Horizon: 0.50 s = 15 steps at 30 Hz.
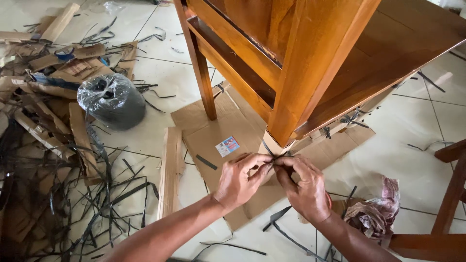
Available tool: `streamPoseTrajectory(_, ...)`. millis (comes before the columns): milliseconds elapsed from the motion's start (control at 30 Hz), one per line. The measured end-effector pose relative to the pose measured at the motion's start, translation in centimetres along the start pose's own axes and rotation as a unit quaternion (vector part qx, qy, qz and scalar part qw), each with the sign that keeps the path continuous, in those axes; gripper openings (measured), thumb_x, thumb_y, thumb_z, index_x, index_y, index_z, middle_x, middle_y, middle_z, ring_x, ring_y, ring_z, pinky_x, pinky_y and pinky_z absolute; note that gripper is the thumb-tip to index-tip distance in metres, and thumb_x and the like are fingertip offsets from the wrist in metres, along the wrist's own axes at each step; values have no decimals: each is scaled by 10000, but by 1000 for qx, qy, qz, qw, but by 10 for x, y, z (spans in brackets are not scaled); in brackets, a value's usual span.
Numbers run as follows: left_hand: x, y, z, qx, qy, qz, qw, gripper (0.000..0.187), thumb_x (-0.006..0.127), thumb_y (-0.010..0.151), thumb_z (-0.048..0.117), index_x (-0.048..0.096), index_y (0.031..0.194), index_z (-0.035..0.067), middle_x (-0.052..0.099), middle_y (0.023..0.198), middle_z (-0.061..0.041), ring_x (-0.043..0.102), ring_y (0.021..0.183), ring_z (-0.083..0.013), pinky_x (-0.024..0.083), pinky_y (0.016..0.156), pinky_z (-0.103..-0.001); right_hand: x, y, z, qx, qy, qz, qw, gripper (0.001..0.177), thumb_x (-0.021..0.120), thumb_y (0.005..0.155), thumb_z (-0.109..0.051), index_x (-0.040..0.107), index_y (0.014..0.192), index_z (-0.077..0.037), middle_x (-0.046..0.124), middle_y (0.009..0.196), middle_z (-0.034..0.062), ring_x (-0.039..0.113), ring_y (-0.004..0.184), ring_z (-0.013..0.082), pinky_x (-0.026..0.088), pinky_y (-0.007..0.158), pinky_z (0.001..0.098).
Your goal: Wrap a wooden furniture leg with cardboard and secure it using plastic ties and scissors.
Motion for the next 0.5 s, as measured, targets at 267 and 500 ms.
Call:
streamPoseTrajectory(267,-5,8,14,73,76,9,994,151,752,821,6,687,940,74,742,848,-38,654,679,-192,515,593,-310,-3,0,-1,25,10,-3,1000,231,753,782,46,733,991,-49,725,865,41,638,656,138,523,610,262)
streamPoseTrajectory(500,-8,13,18,103,129,19,986,158,755,806,18,639,893,83,682,777,-24,626,647,-181,477,551,-303,-3,-5,2,21,0,5,1000,167,775,797,24,729,940,-49,691,799,31,608,625,127,504,560,254)
Point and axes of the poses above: each hand's wrist, its own y-axis towards the middle knuckle, its own x-axis out of the palm, z = x × y, the point moved 8 cm from there along y, towards the middle knuckle
